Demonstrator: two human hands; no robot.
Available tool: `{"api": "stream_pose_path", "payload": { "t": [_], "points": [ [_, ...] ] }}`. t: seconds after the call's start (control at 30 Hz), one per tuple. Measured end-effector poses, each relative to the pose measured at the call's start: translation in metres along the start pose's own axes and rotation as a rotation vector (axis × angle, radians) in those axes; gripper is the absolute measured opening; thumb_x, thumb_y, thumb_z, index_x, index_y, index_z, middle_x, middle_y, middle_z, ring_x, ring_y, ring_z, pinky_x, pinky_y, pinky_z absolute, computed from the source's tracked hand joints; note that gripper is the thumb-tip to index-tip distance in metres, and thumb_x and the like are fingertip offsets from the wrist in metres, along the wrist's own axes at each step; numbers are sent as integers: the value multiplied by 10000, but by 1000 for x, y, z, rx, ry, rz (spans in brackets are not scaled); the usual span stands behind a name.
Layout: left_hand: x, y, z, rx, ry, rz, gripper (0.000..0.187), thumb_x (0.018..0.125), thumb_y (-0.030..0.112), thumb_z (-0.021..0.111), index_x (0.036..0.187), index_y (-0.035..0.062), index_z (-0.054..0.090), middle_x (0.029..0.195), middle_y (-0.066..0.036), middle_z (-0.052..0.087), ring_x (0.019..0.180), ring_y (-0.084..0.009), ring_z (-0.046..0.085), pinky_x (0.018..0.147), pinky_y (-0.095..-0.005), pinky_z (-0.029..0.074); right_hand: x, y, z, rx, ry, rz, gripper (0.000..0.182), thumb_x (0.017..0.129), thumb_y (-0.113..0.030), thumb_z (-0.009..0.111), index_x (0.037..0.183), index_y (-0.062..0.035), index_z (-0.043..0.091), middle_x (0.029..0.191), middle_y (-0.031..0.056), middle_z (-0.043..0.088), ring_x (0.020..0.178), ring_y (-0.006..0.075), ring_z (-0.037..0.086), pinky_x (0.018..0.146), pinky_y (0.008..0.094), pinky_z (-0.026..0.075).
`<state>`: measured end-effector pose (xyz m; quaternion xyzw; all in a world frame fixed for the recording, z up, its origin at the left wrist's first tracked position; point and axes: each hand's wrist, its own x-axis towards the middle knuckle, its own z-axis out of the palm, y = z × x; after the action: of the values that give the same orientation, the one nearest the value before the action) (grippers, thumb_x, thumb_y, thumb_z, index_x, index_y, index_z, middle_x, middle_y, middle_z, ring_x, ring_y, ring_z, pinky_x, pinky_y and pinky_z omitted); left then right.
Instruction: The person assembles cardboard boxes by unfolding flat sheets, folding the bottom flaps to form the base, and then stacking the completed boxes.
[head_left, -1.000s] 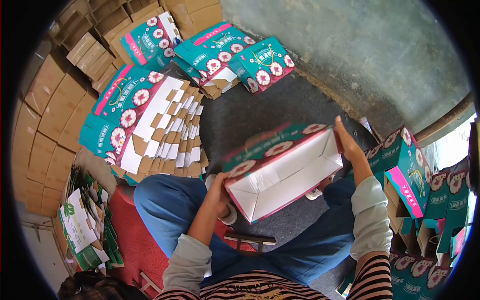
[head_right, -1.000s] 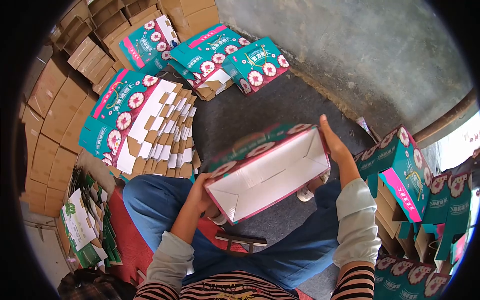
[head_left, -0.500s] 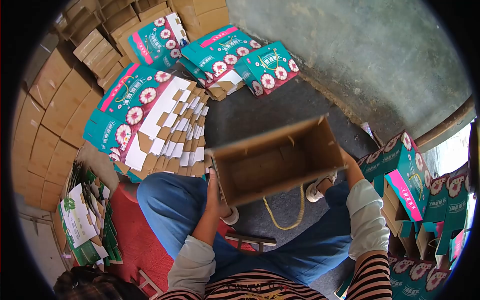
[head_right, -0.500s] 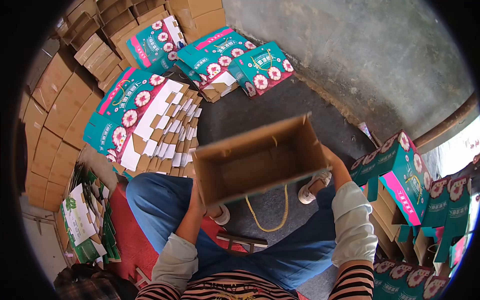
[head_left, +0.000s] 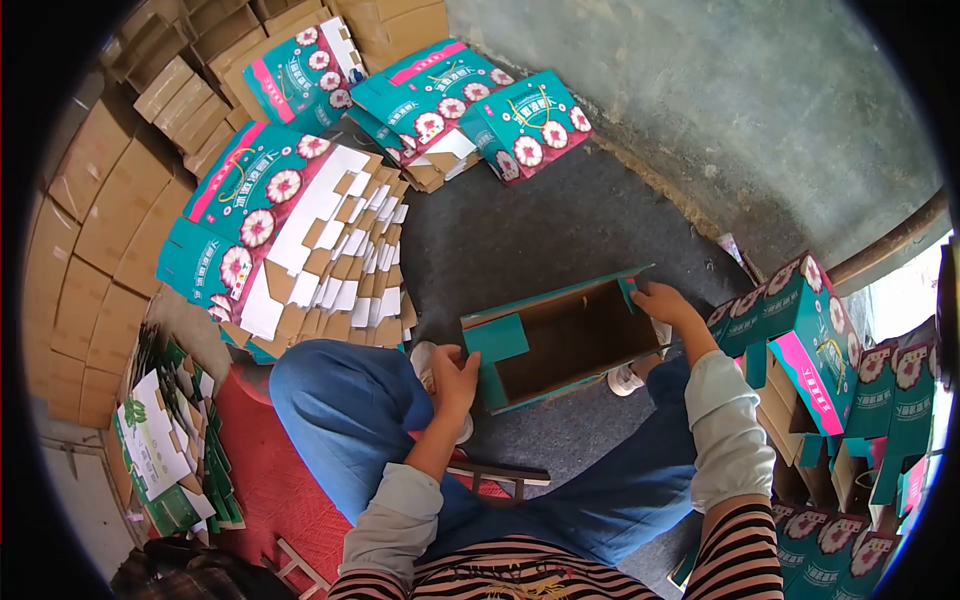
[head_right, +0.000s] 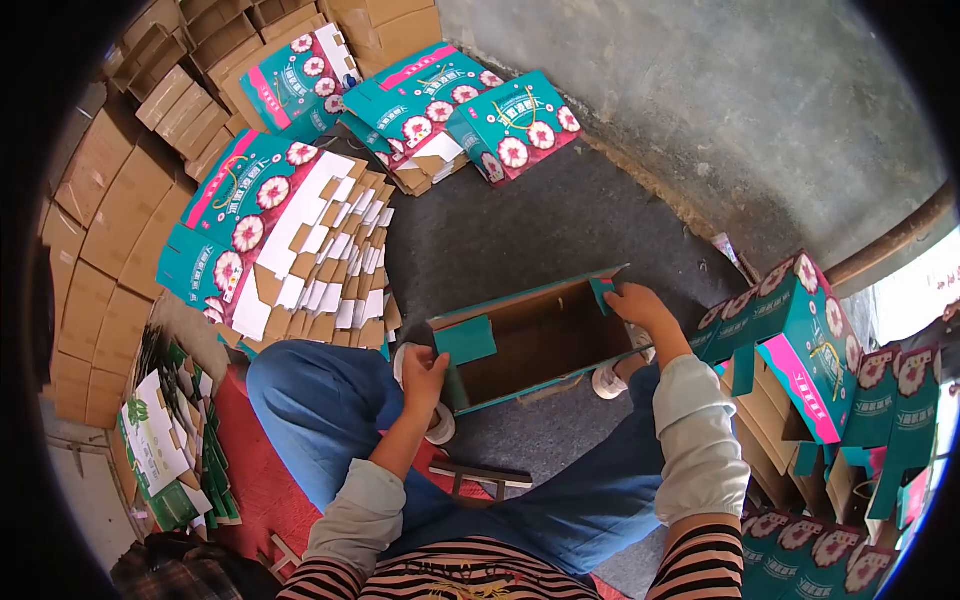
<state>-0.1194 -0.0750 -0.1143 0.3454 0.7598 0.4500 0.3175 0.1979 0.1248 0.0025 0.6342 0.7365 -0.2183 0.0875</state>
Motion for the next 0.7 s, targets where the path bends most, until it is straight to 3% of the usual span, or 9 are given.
{"api": "stream_pose_path", "payload": {
  "t": [0.1,0.2,0.23,0.37,0.43,0.53,0.63,0.7],
  "points": [
    [-5,19,1,125,11,188,315,847,229,649,1040,-8,569,1052,-179,551,985,-311,536,833,-373,437,-20,-19,-3,-275,273,-284,365,870,-357,562,960,-18,668,1006,200,639,975,392,598,860,443,480],
    [-10,32,-2,250,19,347,334,872,293,603,1001,-15,604,1088,-202,533,1006,-347,514,860,-406,427,-31,-53,6,-430,29,-336,339,863,-330,575,963,-20,670,1032,181,625,981,353,607,871,446,481],
    [-12,35,-3,291,34,397,371,878,332,590,996,-19,613,1103,-208,528,1010,-354,513,868,-415,424,-32,-58,14,-330,-52,-339,364,868,-337,567,984,-5,662,1105,203,597,1002,356,601,878,453,479],
    [-25,47,-12,471,-31,581,554,881,489,537,1058,-29,621,1188,-236,507,1076,-377,510,909,-440,425,-22,-51,37,-277,-75,-197,420,895,-357,513,1073,9,612,1134,231,579,1036,384,579,886,460,470],
    [-29,58,-18,520,-124,496,596,871,531,535,1076,-21,622,1256,-233,485,1105,-390,513,926,-447,425,-2,-22,40,-304,-134,-197,450,918,-365,468,1127,19,574,1166,250,566,1059,410,559,909,455,451],
    [-26,75,-27,554,-255,365,686,840,601,531,1103,-28,616,1325,-242,449,1141,-396,515,936,-454,432,35,15,48,19,-59,-377,621,916,-520,427,1274,-17,498,1246,264,528,1140,414,522,958,470,416],
    [-22,80,-33,569,-334,316,740,830,628,521,1118,-48,604,1349,-254,435,1155,-389,517,945,-446,432,5,-4,14,808,-136,152,857,842,-716,392,1416,-81,352,1322,257,475,1202,414,478,995,508,363],
    [-20,83,-34,579,-371,330,741,838,617,514,1127,-61,595,1324,-260,460,1146,-386,524,944,-439,431,0,-12,3,908,-122,221,965,783,-794,373,1462,-119,252,1351,243,450,1219,415,458,1001,528,340]
  ]
}}
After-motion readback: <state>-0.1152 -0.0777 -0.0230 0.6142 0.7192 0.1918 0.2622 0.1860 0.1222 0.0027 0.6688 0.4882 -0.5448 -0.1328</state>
